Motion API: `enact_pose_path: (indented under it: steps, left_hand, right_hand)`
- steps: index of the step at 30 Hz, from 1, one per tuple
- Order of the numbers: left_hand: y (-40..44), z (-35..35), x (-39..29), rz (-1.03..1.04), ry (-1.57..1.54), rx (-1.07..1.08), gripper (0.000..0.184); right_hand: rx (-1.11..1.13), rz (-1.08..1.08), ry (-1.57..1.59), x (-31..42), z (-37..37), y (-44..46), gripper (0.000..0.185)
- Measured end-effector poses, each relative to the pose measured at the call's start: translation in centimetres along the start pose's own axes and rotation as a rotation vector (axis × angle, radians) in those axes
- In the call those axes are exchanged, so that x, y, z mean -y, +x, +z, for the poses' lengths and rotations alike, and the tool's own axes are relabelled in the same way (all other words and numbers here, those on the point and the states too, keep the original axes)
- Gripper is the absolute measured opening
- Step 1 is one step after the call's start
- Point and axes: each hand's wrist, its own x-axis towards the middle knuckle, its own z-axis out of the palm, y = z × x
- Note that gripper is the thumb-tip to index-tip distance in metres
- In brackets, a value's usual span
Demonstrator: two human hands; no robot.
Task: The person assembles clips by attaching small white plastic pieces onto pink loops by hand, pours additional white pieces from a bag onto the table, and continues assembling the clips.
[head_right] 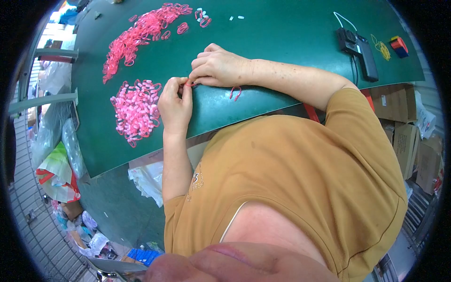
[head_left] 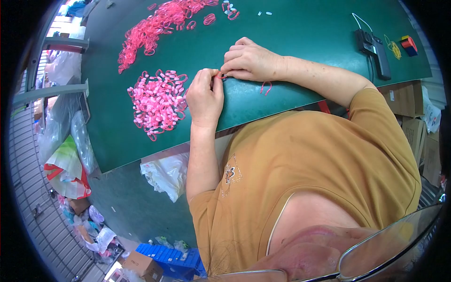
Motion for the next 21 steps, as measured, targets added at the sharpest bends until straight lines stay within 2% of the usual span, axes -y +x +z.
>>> enact_pose_path:
  steps: [7, 12, 21]
  left_hand:
    - [-0.01, -0.01, 0.14, -0.002, 0.023, 0.015, 0.007]
    - [0.07, 0.06, 0.08, -0.001, 0.010, 0.005, 0.008]
    - [-0.05, 0.08, 0.02, -0.015, 0.012, 0.010, 0.007]
  right_hand:
    - [-0.023, -0.043, 0.045, 0.19, 0.25, 0.38, 0.015]
    - [-0.050, -0.117, -0.106, 0.34, 0.14, 0.29, 0.016]
    - [-0.002, -0.015, -0.015, -0.16, 0.43, 0.02, 0.018]
